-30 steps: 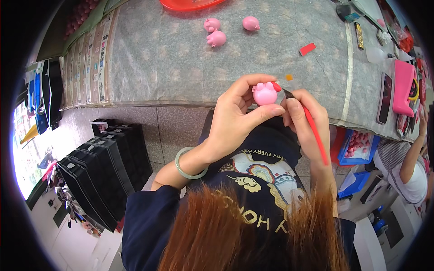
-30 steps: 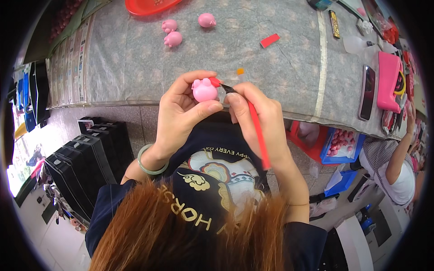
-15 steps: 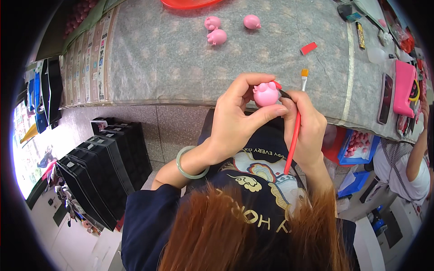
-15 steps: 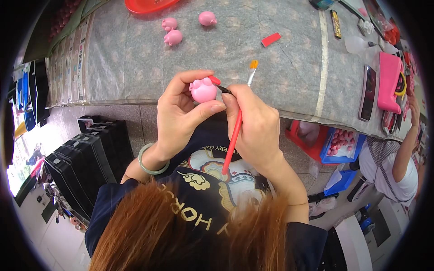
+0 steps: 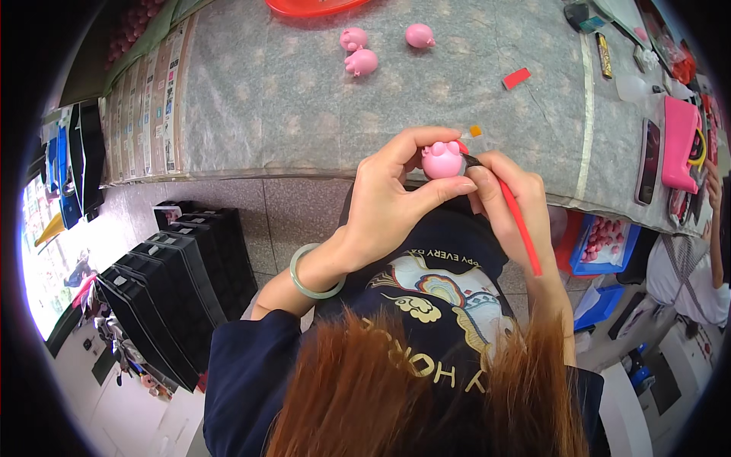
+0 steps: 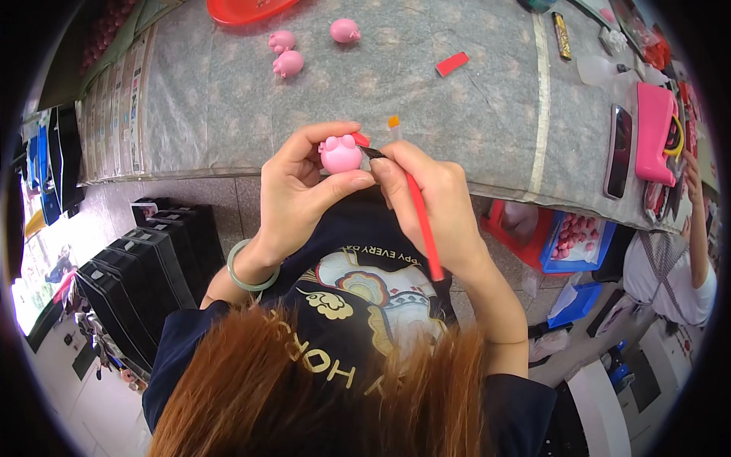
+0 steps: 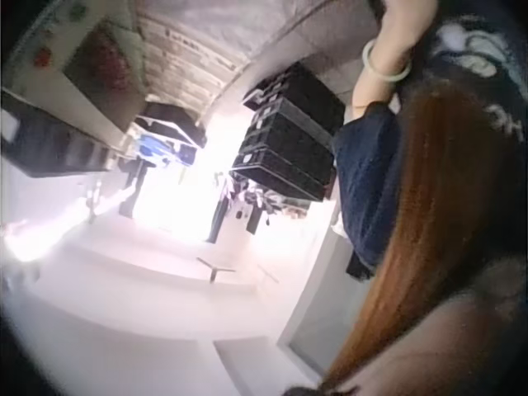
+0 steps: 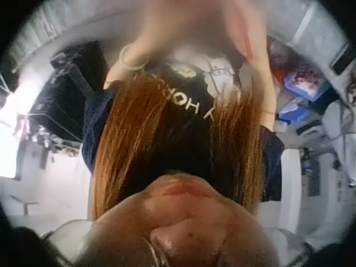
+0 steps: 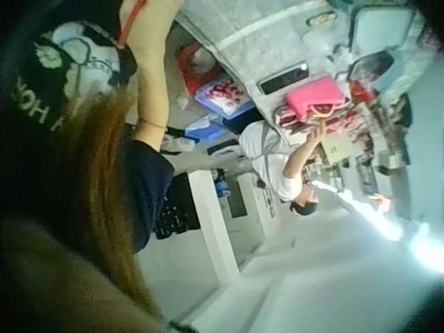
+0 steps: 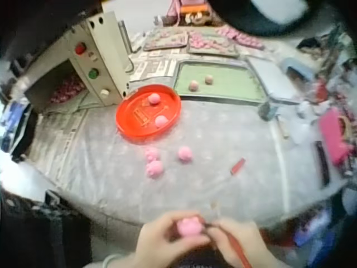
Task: Painting small pink clay figures at a pottery workbench.
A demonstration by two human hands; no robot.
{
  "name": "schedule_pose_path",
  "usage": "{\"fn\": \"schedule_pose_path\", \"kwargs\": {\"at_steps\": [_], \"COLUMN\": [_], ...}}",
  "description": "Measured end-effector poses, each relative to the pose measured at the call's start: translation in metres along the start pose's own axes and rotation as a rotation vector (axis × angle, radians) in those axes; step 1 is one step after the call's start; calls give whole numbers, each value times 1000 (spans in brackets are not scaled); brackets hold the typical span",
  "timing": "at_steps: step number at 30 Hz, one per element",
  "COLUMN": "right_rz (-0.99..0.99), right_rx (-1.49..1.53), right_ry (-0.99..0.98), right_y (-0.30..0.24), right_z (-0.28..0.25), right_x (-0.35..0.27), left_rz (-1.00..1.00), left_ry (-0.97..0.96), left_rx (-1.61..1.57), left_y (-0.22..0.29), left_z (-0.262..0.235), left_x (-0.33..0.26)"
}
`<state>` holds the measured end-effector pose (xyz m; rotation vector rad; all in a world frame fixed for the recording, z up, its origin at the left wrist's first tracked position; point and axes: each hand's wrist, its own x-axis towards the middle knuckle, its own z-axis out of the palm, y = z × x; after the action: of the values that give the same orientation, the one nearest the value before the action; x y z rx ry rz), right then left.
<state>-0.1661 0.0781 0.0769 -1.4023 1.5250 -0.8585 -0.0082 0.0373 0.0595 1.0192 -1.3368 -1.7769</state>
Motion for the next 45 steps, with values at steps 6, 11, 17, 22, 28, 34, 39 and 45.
{"fn": "schedule_pose_path", "kwargs": {"at_steps": [6,11,17,22,28,34,39,45], "right_rz": [335,-154,-72,-17,-45,-128,-162,-274], "right_rx": [648,-53,31,67,15,-71,-115,-197], "right_ry": [-149,235,181,146,201,279,308,406], "right_y": [-4,-4,-5,-7,-6,4,10,16], "right_z": [-4,7,7,5,10,17,22,30], "right_x": [-2,-1,-2,-3,0,4,5,5], "left_rz": [-46,-102,-40,-52,-19,17,5,-68], "left_ry": [-13,10,-14,1,27,112,128,142], "left_rx": [-257,-343,-323,-334,-294,-221,-173,-277], "left_y": [8,6,2,2,1,-2,-3,-2], "left_z": [2,0,0,-1,1,6,6,7], "left_x": [5,5,5,4,5,2,2,3]}}
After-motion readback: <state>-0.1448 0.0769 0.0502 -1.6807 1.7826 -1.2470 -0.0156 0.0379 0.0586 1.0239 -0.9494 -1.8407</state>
